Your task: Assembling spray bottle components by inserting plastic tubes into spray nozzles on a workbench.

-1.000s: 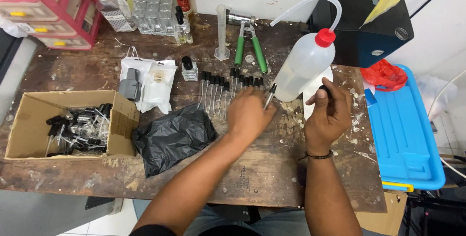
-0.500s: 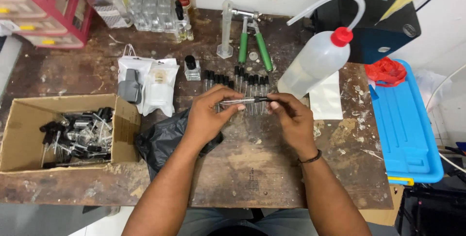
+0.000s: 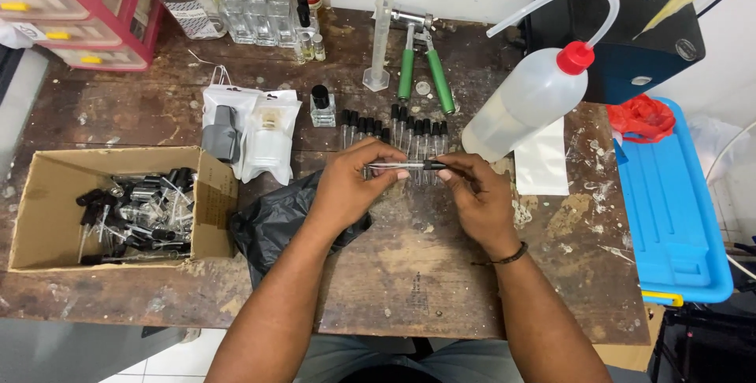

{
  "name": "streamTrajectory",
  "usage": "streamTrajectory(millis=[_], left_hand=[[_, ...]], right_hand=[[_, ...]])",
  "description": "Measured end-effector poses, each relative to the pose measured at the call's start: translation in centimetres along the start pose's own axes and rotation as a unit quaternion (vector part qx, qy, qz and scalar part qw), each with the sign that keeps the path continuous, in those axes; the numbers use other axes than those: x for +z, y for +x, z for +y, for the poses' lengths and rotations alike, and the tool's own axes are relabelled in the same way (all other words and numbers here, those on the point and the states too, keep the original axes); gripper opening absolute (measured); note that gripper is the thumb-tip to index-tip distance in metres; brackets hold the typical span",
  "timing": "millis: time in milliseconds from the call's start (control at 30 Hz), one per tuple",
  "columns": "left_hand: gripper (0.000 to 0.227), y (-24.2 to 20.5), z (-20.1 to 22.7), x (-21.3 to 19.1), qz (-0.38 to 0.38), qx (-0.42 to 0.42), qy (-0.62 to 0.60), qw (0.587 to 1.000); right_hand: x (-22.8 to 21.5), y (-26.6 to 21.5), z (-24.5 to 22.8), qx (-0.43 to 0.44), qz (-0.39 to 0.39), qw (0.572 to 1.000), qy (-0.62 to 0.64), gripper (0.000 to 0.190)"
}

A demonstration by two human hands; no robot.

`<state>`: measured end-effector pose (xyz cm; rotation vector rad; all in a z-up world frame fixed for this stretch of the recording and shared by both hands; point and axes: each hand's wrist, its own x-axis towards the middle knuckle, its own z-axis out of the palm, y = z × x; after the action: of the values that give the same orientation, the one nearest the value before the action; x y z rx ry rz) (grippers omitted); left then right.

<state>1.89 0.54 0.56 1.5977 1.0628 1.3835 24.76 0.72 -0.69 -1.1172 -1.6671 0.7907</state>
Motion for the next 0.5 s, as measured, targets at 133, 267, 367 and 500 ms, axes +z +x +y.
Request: streamTrajectory(millis=[133,267,367,500], left_hand=[[0.019,-0.1,-0.8,0.6,-0.002,-0.012,-0.009,1.0],[0.021,0.0,-1.3,0.9,0.008,-0.047,-0.044,0.998],[0.023,-0.5,-1.1,0.9,0.012,-0.063,-0.06,0.996],[0.037,-1.2,0.2,-0.5,0.012,-0.032,-0.011,0.999]], right_hand=[[0.4,0.0,-0.7,0.005,0.007,1.0,-0.003,0.018],[0.9,-0.2,-1.2,0.0,0.026,0.999,0.042,0.017],[1.0,-0.6,-0.9,0.014,0.027,0.996,0.079,0.019],[1.2,-0.7,-0.2,0.032,0.022,0.99,0.138,0.021]])
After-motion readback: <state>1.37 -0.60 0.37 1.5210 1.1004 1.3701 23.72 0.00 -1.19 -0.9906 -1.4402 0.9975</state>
